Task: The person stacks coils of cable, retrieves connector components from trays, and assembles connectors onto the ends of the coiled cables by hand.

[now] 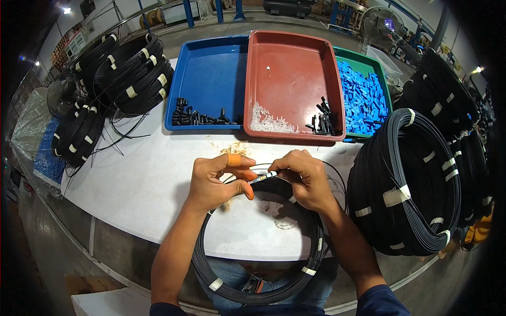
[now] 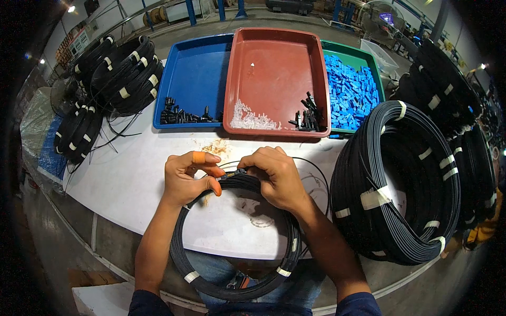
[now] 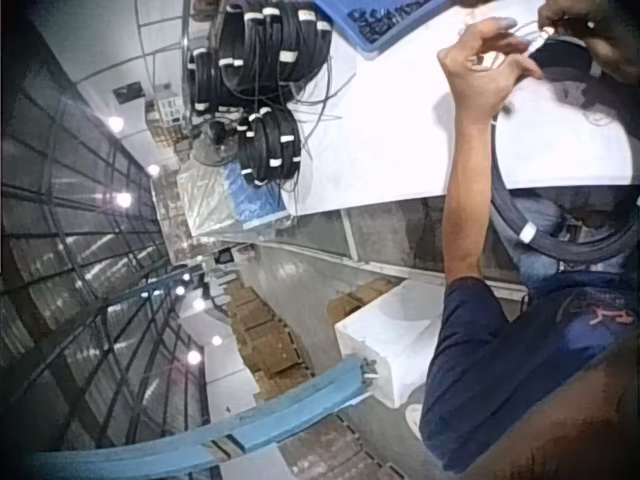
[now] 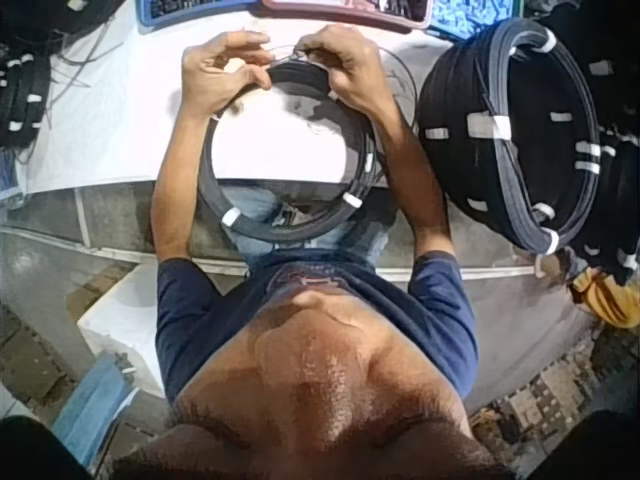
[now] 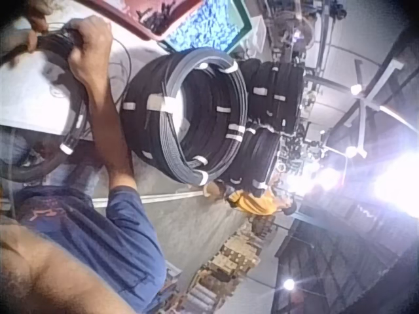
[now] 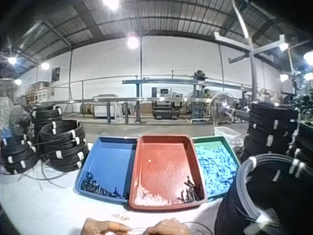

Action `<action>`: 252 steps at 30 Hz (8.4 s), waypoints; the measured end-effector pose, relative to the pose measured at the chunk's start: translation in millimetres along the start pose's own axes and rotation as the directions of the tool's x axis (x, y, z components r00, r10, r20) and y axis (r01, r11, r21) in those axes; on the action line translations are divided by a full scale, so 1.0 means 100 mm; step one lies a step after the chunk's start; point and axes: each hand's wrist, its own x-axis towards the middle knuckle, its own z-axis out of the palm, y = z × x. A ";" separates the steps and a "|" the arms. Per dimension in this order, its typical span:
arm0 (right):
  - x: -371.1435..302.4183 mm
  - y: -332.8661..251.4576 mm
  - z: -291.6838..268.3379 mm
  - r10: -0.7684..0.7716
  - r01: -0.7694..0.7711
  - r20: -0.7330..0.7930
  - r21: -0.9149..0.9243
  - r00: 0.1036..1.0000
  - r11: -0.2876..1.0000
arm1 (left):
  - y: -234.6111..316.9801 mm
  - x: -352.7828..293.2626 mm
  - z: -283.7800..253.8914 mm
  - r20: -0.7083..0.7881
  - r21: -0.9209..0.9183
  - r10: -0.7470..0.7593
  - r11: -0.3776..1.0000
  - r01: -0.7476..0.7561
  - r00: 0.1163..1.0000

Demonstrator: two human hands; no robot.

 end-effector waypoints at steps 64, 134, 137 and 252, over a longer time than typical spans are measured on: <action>0.05 0.20 -0.06 -0.008 -0.026 -0.150 -0.224 0.989 0.974 | -0.33 0.51 0.22 -0.027 -0.162 -0.012 0.987 0.008 1.000; 0.07 0.16 -0.08 -0.018 0.032 0.045 -0.319 0.999 0.947 | -0.55 0.38 -0.05 -0.048 -0.376 -0.270 0.897 0.233 0.962; 0.04 0.19 -0.05 -0.025 0.038 0.046 -0.322 0.999 0.946 | -0.59 0.27 -0.05 -0.059 -0.414 -0.253 0.887 0.207 0.966; 0.08 0.14 -0.07 -0.217 0.176 -0.187 -0.214 0.958 0.961 | -0.10 0.29 0.04 0.065 0.183 0.118 0.975 -0.128 0.991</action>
